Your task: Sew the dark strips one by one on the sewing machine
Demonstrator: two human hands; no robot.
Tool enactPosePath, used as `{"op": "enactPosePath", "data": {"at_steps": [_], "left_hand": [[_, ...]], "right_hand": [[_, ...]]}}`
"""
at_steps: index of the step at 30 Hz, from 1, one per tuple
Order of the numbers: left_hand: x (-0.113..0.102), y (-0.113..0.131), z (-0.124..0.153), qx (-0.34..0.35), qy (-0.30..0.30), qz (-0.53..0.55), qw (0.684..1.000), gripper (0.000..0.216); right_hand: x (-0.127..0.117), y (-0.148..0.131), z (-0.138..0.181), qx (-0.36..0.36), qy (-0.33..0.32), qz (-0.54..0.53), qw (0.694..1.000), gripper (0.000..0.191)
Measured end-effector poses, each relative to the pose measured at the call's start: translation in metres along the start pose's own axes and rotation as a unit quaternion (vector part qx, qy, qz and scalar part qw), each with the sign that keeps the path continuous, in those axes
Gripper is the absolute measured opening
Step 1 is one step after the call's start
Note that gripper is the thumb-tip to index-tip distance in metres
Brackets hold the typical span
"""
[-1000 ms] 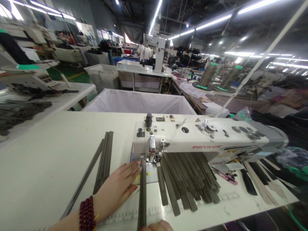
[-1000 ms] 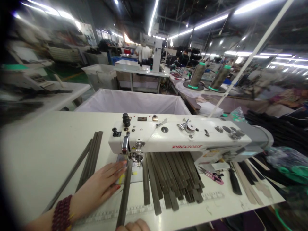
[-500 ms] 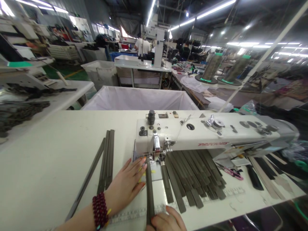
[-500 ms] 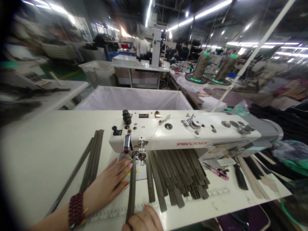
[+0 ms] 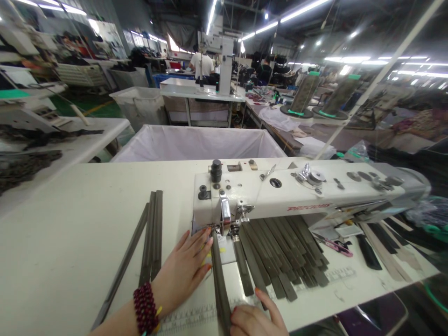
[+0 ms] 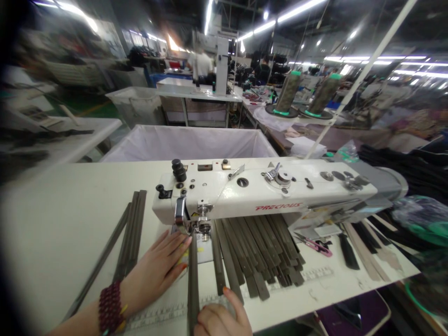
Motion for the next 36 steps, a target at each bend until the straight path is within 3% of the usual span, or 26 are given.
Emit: {"op": "enactPosePath", "data": {"at_steps": [8, 15, 23, 31, 36], "left_hand": [[-0.001, -0.005, -0.007, -0.012, -0.018, 0.016, 1.0, 0.049], [0.001, -0.008, -0.009, -0.022, -0.017, 0.034, 0.999, 0.046], [-0.002, -0.008, -0.013, -0.027, -0.015, 0.045, 0.999, 0.045], [-0.004, -0.008, -0.014, -0.032, -0.02, 0.058, 0.998, 0.038], [-0.003, -0.009, -0.013, -0.028, -0.017, 0.06, 0.998, 0.04]], "right_hand": [[-0.001, 0.013, -0.03, -0.054, -0.046, -0.026, 0.997, 0.034], [0.013, 0.02, -0.038, -0.078, -0.104, -0.009, 0.991, 0.018], [0.028, 0.022, -0.046, -0.064, -0.207, 0.035, 0.976, 0.021], [0.056, 0.027, -0.054, -0.099, -0.278, 0.069, 0.953, 0.013], [0.075, 0.027, -0.061, -0.129, -0.276, 0.113, 0.946, 0.014]]}}
Point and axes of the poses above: each hand's wrist, its own z-axis away from the middle knuckle, its own x-axis out of the palm, y = z × x, the point moved 5 cm from there along -z, towards the middle knuckle, and after that the axes turned 9 degrees about z, right-handed, at the moved point
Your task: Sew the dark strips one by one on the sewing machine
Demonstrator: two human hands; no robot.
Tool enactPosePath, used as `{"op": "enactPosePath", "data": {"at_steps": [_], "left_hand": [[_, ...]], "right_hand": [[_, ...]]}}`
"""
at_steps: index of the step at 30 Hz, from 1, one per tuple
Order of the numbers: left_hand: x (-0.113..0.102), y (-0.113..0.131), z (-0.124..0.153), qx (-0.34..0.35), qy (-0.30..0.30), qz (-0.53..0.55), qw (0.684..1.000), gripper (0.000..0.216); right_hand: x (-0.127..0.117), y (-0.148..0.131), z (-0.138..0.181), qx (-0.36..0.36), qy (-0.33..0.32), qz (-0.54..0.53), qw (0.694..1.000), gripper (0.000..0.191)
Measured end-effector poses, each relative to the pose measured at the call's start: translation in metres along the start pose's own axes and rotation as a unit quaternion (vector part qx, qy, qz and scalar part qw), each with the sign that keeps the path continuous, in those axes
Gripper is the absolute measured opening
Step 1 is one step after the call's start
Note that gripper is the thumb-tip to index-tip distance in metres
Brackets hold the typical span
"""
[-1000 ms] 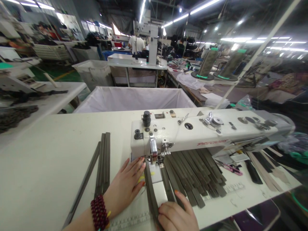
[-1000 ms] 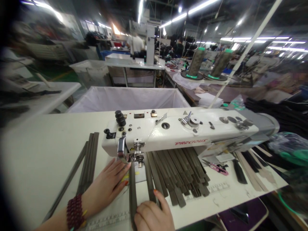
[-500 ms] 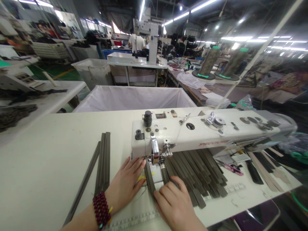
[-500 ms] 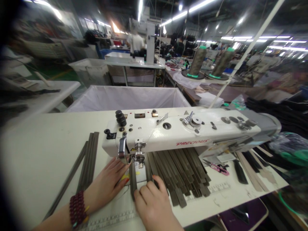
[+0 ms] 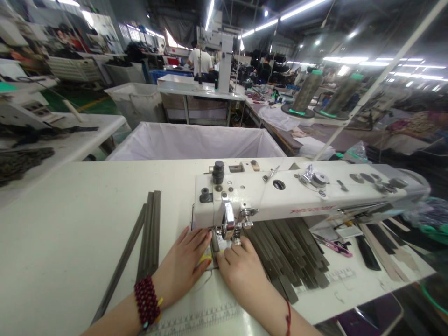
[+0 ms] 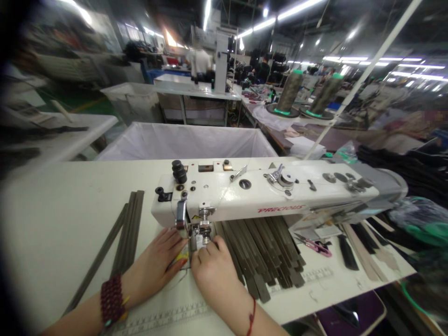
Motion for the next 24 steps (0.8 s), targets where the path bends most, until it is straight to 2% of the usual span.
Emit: {"op": "enactPosePath", "data": {"at_steps": [6, 9, 12, 18, 22, 24], "left_hand": [[0.0, -0.001, 0.001, 0.004, 0.017, 0.008, 1.0, 0.037], [-0.001, -0.001, 0.001, 0.0, 0.011, 0.004, 1.0, 0.036], [-0.002, 0.0, 0.0, -0.004, 0.011, 0.001, 1.0, 0.035], [-0.005, 0.002, 0.0, -0.002, 0.021, 0.003, 1.0, 0.037], [-0.014, -0.009, -0.008, 0.007, 0.018, 0.03, 0.999, 0.027], [-0.021, -0.021, -0.022, -0.002, 0.031, 0.04, 0.999, 0.028]], "right_hand": [[0.004, 0.003, -0.017, -0.014, -0.021, 0.045, 0.999, 0.009], [0.0, 0.006, -0.015, 0.007, -0.012, 0.043, 0.999, 0.012], [-0.01, 0.009, 0.0, 0.053, 0.018, 0.009, 0.998, 0.017], [-0.032, 0.016, 0.053, 0.178, 0.056, -0.029, 0.982, 0.029], [-0.031, 0.012, 0.076, 0.231, 0.049, -0.016, 0.972, 0.037], [-0.028, 0.007, 0.077, 0.235, 0.042, -0.001, 0.971, 0.031]]}}
Point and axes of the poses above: each hand's wrist, its own z-axis away from the middle knuckle, its own x-axis out of the palm, y = z × x, the point moved 5 cm from there along -z, towards the middle knuckle, and after that the axes turned 9 degrees about z, right-handed, at the moved point
